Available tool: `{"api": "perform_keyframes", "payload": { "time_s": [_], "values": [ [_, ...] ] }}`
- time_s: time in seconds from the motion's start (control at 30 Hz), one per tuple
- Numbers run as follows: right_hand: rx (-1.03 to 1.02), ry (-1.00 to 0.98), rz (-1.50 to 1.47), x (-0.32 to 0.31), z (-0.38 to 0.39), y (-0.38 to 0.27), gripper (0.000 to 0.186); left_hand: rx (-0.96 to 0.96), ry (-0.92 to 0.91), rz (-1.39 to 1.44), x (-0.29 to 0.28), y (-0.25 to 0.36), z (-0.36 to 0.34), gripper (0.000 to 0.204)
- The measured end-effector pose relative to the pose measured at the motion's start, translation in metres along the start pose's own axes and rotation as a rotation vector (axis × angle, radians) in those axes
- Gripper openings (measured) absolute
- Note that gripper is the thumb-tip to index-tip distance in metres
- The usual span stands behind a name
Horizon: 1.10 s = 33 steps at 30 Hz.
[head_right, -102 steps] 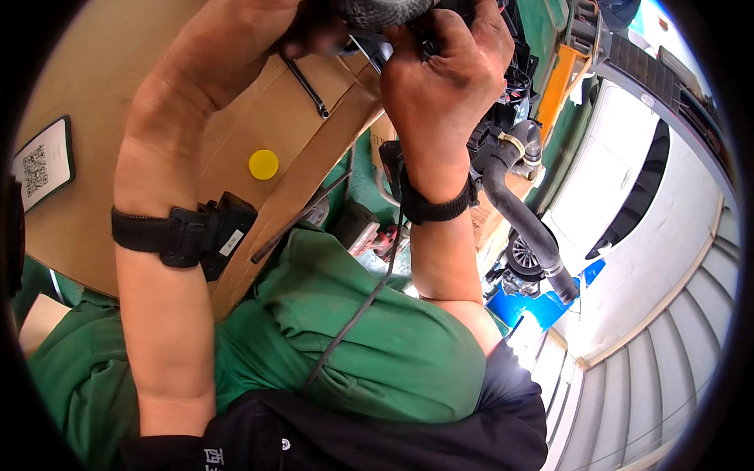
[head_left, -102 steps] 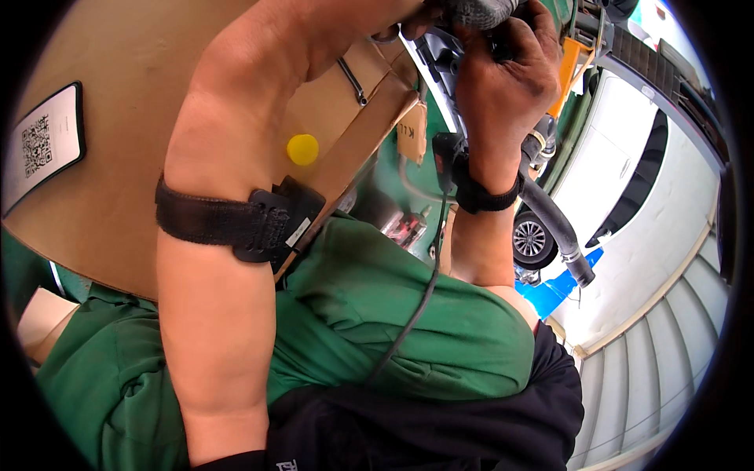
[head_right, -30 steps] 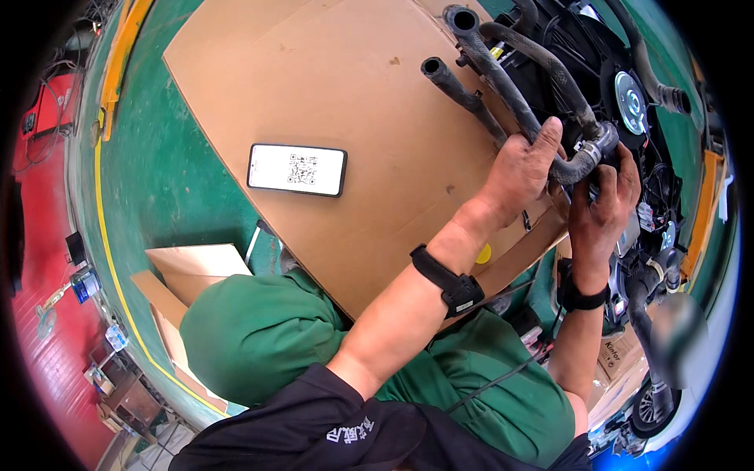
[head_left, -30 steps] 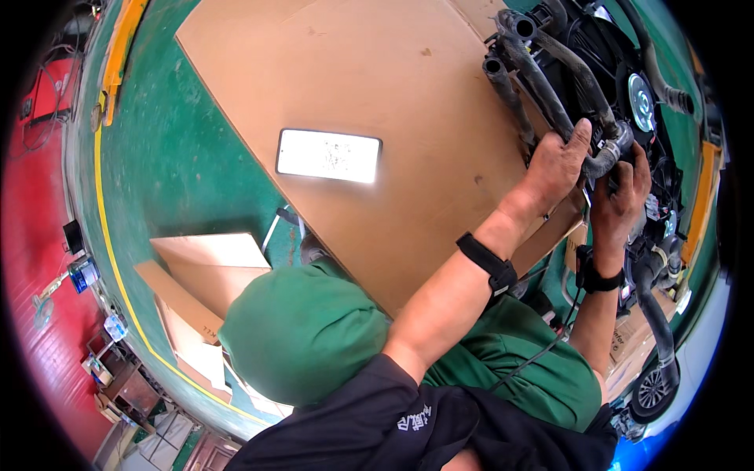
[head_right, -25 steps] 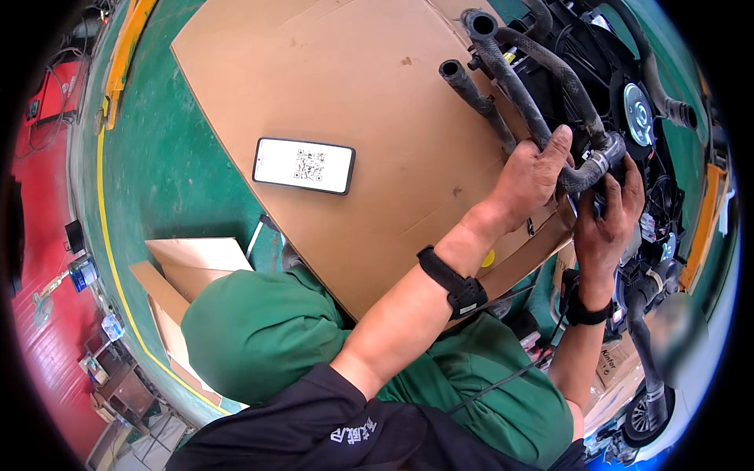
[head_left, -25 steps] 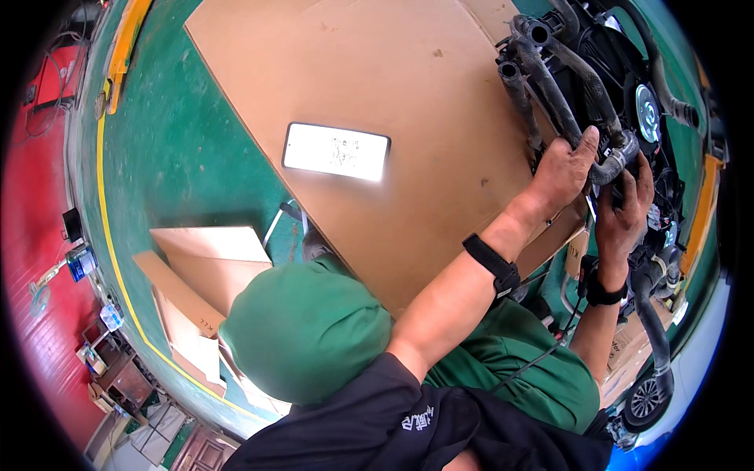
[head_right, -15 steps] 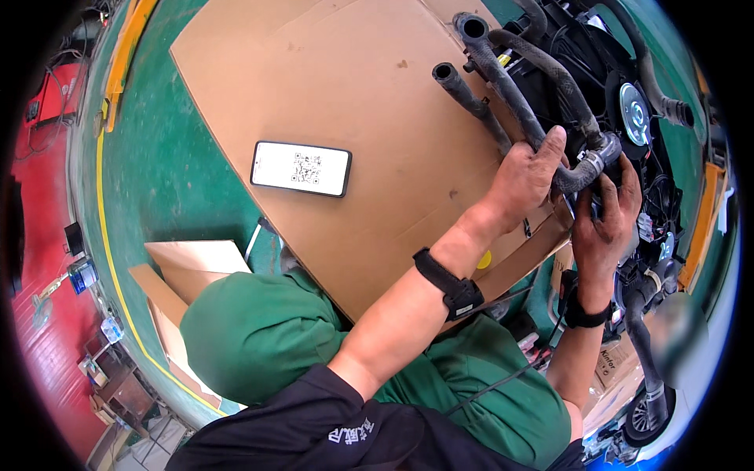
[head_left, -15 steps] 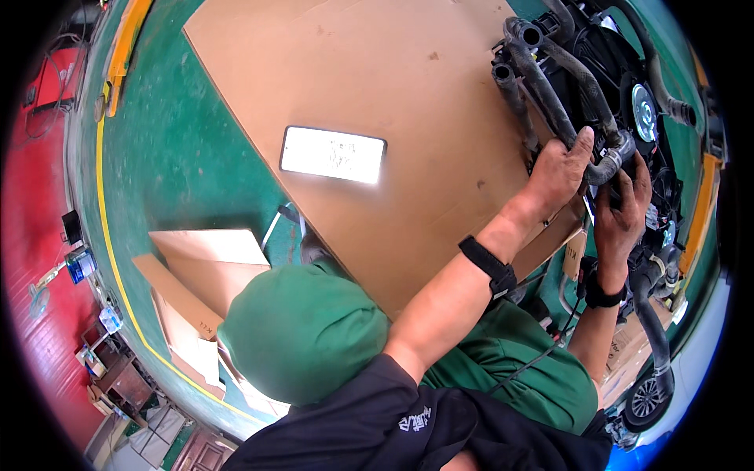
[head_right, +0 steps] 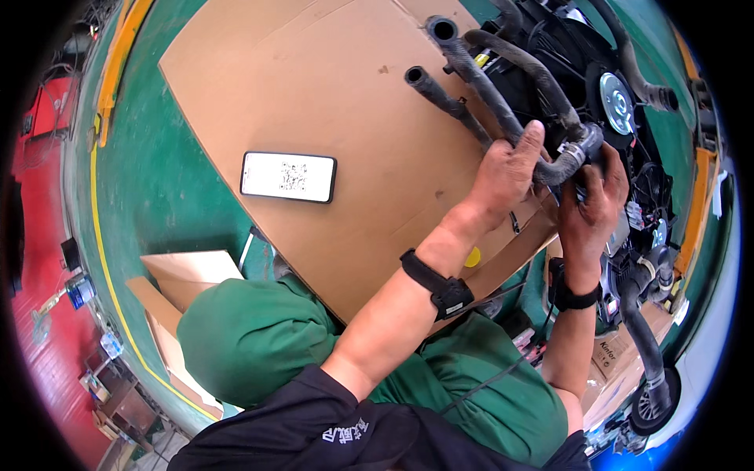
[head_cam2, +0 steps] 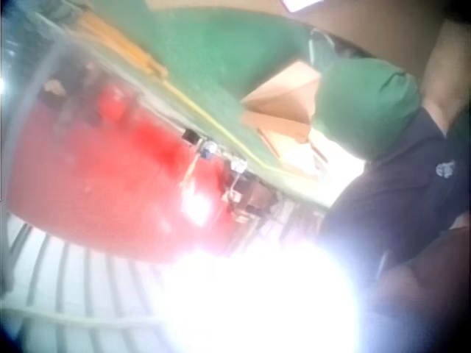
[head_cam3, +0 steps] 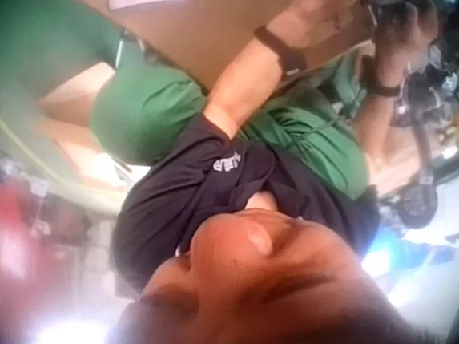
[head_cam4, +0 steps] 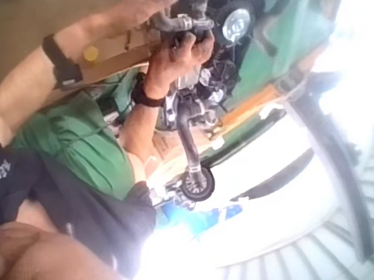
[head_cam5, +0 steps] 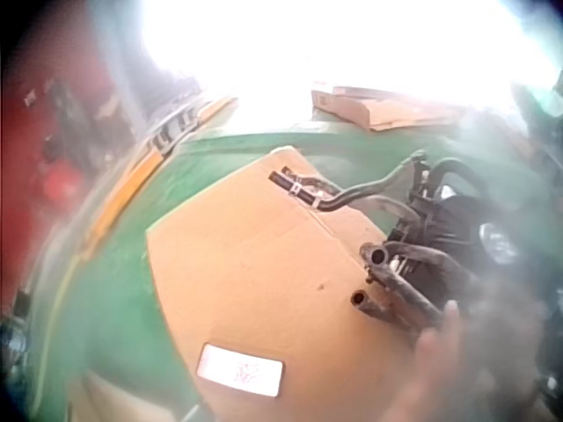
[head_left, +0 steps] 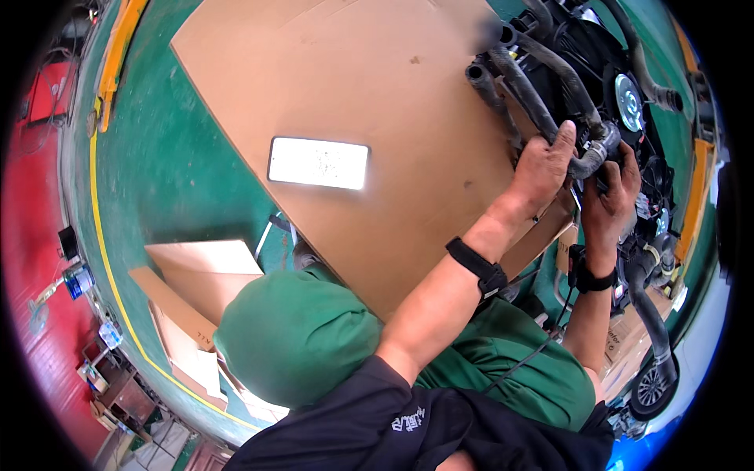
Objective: The person attaches a pump housing to a car radiator fan assembly, securing it with a small connector and fitting it into place.
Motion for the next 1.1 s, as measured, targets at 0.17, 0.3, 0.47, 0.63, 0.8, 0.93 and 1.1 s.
{"api": "perform_keyframes", "payload": {
  "time_s": [0.17, 0.3, 0.47, 0.63, 0.8, 0.93, 1.1],
  "values": [
    [-0.004, 0.046, -0.065, -0.012, -0.001, 0.016, 0.026, -0.031, 0.038, -0.294, 0.01, 0.007, 0.002, 0.06],
    [-0.004, 0.036, -0.071, -0.012, -0.016, 0.002, 0.022, -0.09, 0.072, -0.178, -0.002, 0.01, 0.004, 0.057],
    [0.027, 0.094, -0.041, -0.014, -0.009, 0.011, 0.02, -0.02, 0.003, -0.087, 0.008, 0.0, -0.001, 0.049],
    [0.033, 0.04, -0.053, -0.016, -0.003, 0.011, 0.022, -0.051, 0.029, -0.046, 0.004, -0.003, 0.003, 0.042],
    [0.056, 0.058, -0.06, -0.011, -0.008, 0.004, 0.022, -0.053, 0.052, -0.076, -0.002, 0.001, 0.007, 0.044],
    [0.005, 0.074, -0.107, -0.013, -0.005, 0.006, 0.024, -0.066, 0.054, -0.09, -0.003, 0.001, 0.007, 0.046],
    [0.061, 0.041, -0.056, -0.013, -0.007, 0.007, 0.029, -0.069, 0.054, -0.107, 0.001, 0.002, 0.007, 0.046]
  ]
}}
Point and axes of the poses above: each hand's wrist, its own z-axis away from the middle knuckle, its own x-axis out of the palm, y = z × x, the point moved 6 cm from there along -z, towards the middle knuckle, and after that the axes turned 7 degrees about -z, right-handed, at the moved point
